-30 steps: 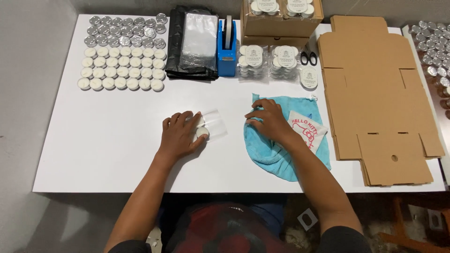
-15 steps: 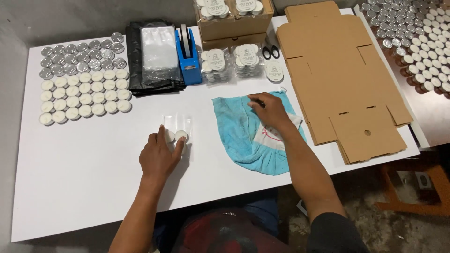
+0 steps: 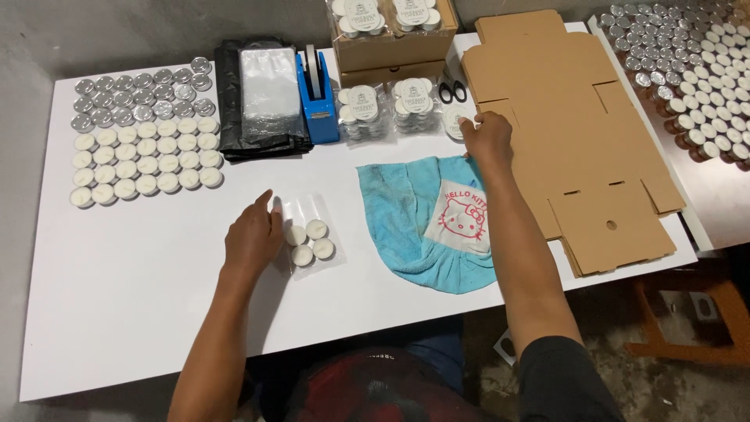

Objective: Packing small tealight candles into individual plastic bags at a packaging station.

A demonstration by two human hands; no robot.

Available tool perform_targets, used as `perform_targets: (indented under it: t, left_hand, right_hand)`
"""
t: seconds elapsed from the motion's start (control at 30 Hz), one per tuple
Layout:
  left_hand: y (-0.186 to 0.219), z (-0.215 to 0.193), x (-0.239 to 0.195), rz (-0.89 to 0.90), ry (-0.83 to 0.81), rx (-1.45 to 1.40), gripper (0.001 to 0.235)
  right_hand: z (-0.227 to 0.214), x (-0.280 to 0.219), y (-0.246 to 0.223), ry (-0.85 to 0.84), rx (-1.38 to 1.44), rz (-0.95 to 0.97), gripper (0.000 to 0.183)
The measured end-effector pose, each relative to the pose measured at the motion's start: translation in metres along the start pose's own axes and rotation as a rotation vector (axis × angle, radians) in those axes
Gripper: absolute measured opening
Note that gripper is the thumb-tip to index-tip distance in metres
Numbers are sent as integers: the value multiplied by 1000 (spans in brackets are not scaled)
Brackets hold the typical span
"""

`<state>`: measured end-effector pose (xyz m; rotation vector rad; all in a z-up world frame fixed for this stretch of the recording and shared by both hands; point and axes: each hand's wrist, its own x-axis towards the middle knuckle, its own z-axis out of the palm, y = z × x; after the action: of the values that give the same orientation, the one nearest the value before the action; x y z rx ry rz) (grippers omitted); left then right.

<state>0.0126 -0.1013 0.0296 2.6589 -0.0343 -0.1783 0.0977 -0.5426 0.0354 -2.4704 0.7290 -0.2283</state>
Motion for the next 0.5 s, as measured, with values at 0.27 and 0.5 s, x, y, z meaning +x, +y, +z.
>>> perform_targets:
  t: [0.27, 0.5]
  left_hand:
    - [-3, -15, 22, 77, -166, -329, 42]
    - [-2, -1, 39, 143, -106, -399, 34]
  right_hand:
    - [-9, 8, -5, -71, 199, 125, 34]
    - [-17, 1, -11, 18, 321, 155, 18]
